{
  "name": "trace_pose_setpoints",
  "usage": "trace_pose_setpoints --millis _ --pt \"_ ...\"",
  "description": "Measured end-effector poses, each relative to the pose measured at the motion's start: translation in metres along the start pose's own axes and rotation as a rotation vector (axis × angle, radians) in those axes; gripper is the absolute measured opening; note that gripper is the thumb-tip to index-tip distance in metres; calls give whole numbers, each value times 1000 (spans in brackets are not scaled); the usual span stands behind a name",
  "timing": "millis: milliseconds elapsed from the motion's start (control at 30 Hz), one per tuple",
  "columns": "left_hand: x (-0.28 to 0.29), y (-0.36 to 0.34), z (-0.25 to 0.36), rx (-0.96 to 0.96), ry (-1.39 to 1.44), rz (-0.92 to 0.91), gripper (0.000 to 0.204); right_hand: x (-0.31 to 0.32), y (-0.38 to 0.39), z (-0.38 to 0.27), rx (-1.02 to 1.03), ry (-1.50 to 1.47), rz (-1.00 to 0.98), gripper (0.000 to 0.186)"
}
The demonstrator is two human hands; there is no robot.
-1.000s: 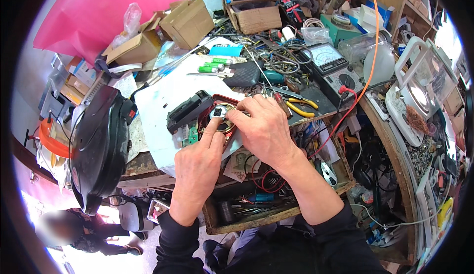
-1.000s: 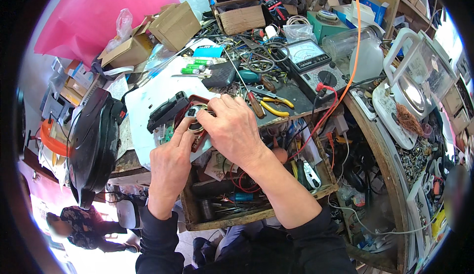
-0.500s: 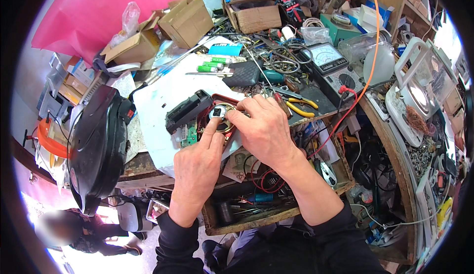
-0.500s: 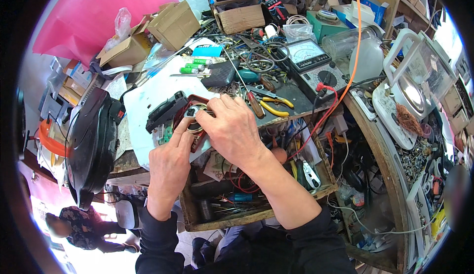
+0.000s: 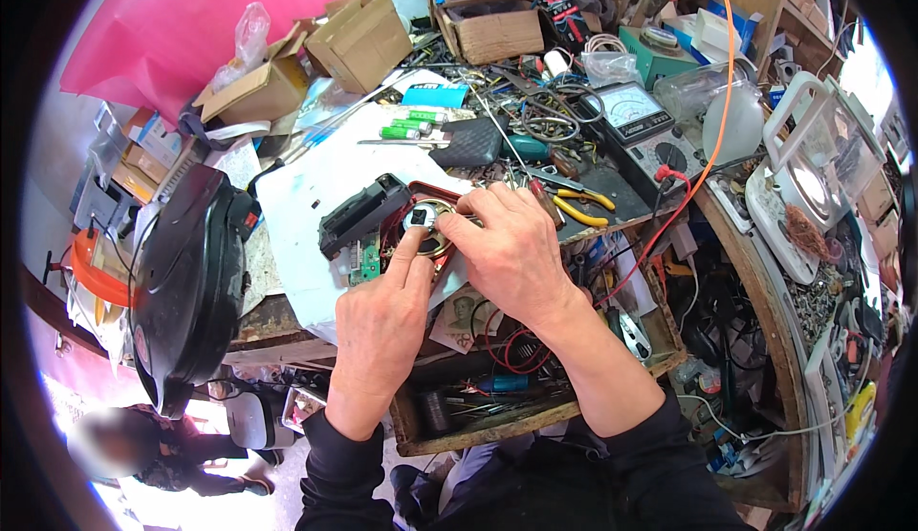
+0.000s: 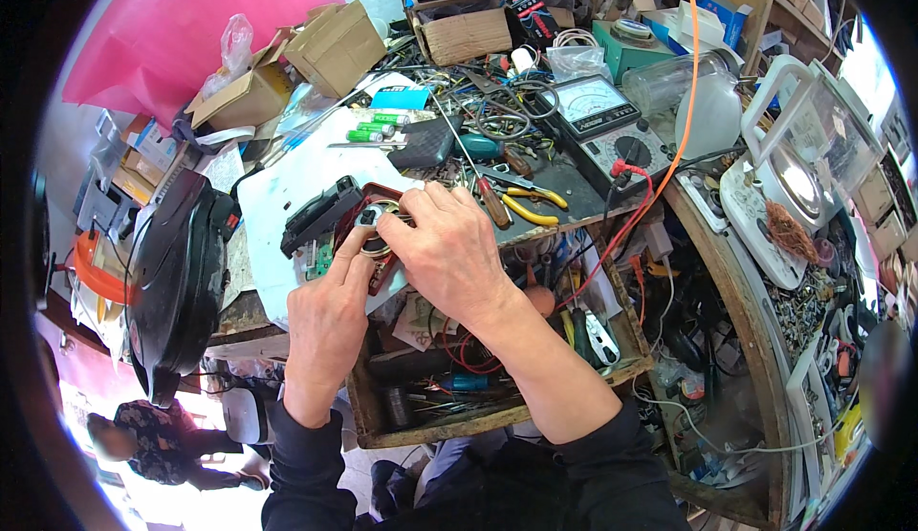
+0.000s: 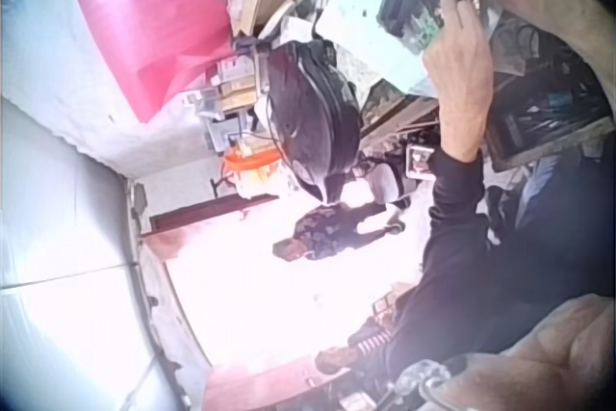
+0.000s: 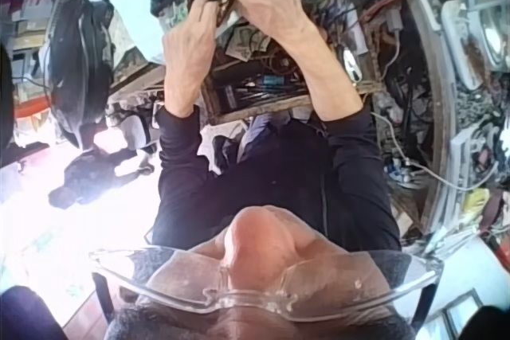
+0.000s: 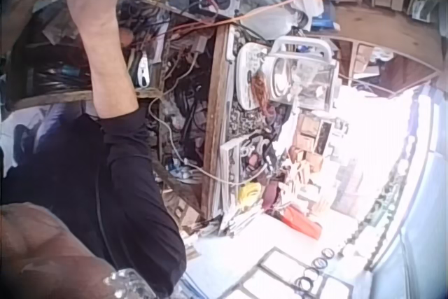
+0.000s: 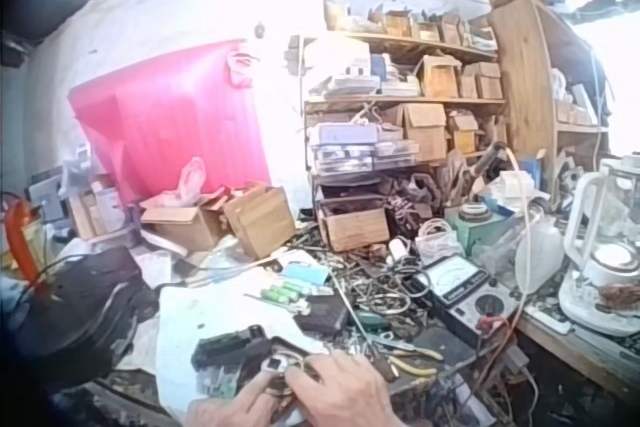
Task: The person works on a small electronic device, manipulating wires and components on a cluttered workbench. They use a screwdriver to adjust parts and handle various small tools and wires throughout the process.
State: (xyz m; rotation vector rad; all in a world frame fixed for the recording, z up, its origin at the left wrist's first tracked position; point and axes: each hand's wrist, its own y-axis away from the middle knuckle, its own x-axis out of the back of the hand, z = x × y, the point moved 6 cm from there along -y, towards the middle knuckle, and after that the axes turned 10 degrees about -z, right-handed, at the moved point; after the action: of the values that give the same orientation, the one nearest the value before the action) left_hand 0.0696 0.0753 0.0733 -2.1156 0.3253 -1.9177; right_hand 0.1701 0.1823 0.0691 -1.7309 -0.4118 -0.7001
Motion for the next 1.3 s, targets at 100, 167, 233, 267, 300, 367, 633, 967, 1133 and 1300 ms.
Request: trace_pose_setpoints --millis 100,167,233,267,300,367,633,967,1133,1300 --pt "-1 0 0 3 -8 -6 12 0 0 0 4 13 3 11" --pt "0 -1 0 10 0 -7 13 -2 1 1 0 13 7 11" --pt "-1 -1 0 10 -7 -10 13 -2 1 1 -1 16 3 11" --pt "-2 -1 0 12 -11 -12 14 -1 0 1 0 18 -2 11" --pt "-2 0 0 9 -11 -7 14 -1 0 0 1 21 -8 11" --pt "-2 0 0 3 -12 3 14 -1 0 0 0 20 -5 11" --pt "-4 4 3 20 -75 34 14 -2 1 1 3 15 1 13" --pt "-5 3 0 -32 -66 60 14 -1 0 -1 4 12 -4 15" --pt "-2 -1 0 -31 -55 38 13 -3 2 0 -1 9 -11 15" --pt "-1 0 -2 -22 -40 8 11 -1 1 0 4 11 9 14"
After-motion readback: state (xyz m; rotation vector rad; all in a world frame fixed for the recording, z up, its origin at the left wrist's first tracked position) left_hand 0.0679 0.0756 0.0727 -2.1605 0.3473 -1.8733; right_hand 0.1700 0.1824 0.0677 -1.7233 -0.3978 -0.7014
